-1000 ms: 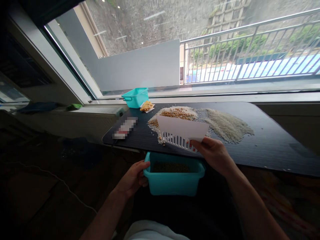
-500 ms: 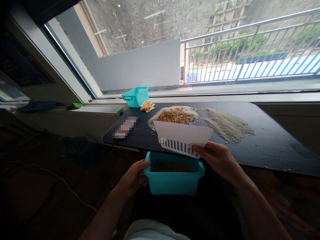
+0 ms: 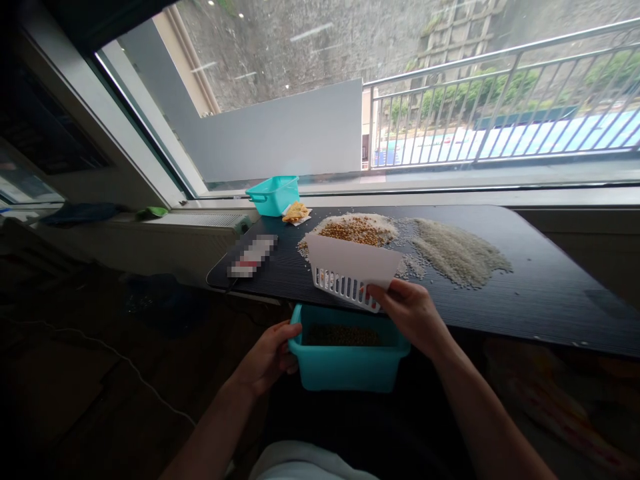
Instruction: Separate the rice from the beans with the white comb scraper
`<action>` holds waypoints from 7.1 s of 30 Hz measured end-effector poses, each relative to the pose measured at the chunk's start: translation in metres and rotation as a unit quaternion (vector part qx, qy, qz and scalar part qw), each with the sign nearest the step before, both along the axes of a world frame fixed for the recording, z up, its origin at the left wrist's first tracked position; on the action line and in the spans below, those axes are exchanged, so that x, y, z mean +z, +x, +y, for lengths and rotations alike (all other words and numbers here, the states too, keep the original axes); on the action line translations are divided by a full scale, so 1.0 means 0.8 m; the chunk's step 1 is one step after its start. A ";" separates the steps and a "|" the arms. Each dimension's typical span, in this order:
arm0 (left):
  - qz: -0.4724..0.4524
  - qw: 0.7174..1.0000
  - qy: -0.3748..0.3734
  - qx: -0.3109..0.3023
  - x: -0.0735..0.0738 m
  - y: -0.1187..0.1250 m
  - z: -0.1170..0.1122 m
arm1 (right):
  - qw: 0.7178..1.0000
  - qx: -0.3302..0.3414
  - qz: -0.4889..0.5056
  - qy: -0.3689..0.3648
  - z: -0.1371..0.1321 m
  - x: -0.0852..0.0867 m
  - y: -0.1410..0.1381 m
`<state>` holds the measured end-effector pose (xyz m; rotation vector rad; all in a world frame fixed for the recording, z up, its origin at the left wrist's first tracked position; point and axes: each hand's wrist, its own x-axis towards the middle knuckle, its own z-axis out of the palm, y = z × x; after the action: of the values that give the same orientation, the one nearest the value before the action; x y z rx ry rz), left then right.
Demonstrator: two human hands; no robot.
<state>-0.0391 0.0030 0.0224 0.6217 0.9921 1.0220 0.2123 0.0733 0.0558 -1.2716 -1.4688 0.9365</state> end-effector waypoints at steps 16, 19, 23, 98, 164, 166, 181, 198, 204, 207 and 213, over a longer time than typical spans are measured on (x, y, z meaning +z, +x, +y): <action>-0.001 1.000 -0.006 0.009 0.003 0.000 -0.001 | 0.998 -0.036 -0.023 0.043 0.034 0.012 0.018; -0.006 1.000 -0.005 0.007 0.002 -0.001 0.000 | 0.998 -0.016 -0.026 0.051 0.032 0.013 0.019; -0.008 1.000 -0.002 0.007 0.001 -0.001 0.000 | 0.998 -0.024 -0.022 0.060 0.035 0.014 0.013; 0.028 0.999 0.016 0.011 -0.002 -0.018 0.002 | 0.992 -0.106 0.002 0.068 -0.013 -0.034 -0.028; -0.008 0.999 -0.002 -0.039 0.000 0.022 0.000 | 0.995 -0.095 0.025 0.034 -0.018 -0.005 0.030; -0.001 1.000 -0.013 -0.026 0.003 0.023 0.000 | 0.995 -0.091 0.011 0.044 -0.008 -0.006 0.019; 0.005 0.999 -0.003 -0.044 -0.003 0.020 -0.003 | 0.950 -0.303 -0.062 0.043 0.022 -0.025 0.110; 0.002 0.998 -0.005 -0.056 -0.023 0.012 0.003 | 0.982 -0.183 -0.032 0.033 0.000 0.003 0.159; -0.003 0.998 -0.007 -0.056 -0.021 0.015 0.002 | 0.968 -0.234 -0.058 0.064 0.050 -0.002 0.159; 0.000 0.999 -0.001 -0.052 -0.018 0.016 0.001 | 0.971 -0.218 -0.066 0.072 0.077 -0.004 0.143; -0.003 0.998 0.009 -0.056 -0.012 0.018 0.000 | 0.977 -0.179 -0.086 0.075 0.104 -0.007 0.119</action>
<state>-0.0245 0.0028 0.0129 0.6806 0.9328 0.9343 0.3076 0.1565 0.0503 -1.4694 -1.3512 0.4783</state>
